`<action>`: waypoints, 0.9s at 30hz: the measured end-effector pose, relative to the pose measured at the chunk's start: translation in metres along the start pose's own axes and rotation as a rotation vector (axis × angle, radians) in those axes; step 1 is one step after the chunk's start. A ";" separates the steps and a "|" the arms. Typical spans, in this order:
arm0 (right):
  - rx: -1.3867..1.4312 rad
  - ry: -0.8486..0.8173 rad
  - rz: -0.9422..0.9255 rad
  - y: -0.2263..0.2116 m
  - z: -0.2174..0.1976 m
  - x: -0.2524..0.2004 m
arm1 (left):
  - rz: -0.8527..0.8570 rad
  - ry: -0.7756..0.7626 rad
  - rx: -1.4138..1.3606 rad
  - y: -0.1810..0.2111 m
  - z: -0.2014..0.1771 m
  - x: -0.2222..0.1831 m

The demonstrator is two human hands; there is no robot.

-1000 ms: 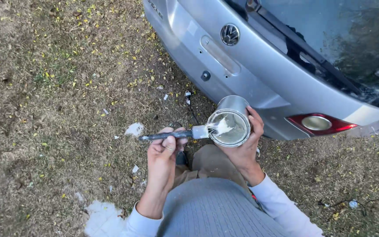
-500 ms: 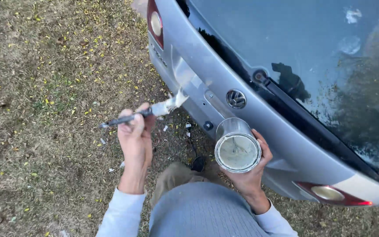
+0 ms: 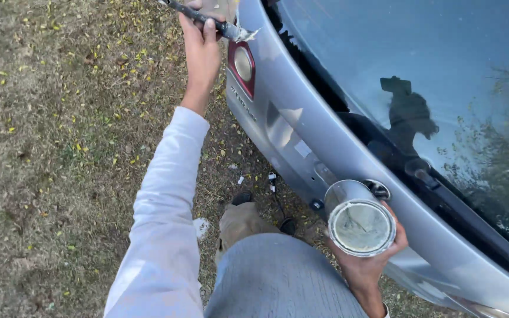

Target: Repairing car paint by applying it with a brush and buffing the surface with a power polisher.

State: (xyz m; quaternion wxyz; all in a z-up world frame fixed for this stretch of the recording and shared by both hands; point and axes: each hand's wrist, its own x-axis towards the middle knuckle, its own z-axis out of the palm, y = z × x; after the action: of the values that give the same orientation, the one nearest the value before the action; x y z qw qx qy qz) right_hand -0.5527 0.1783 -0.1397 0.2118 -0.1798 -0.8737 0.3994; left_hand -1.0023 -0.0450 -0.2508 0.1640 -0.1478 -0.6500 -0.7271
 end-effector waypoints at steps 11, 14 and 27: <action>-0.119 0.233 0.138 -0.054 0.060 -0.002 | -0.244 -0.304 -0.164 0.008 -0.016 -0.016; -0.191 0.283 0.158 -0.056 0.064 -0.007 | -0.307 -0.233 -0.226 0.034 -0.029 -0.052; -0.371 0.381 0.187 -0.064 0.048 -0.040 | -0.353 -0.375 -0.343 0.082 0.021 -0.152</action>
State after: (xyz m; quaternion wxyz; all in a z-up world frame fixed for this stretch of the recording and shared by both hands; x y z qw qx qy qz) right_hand -0.5528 0.0896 -0.1273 0.2978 -0.3672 -0.8559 0.2094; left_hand -0.8292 -0.0255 -0.2399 -0.1149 -0.1897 -0.5525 -0.8035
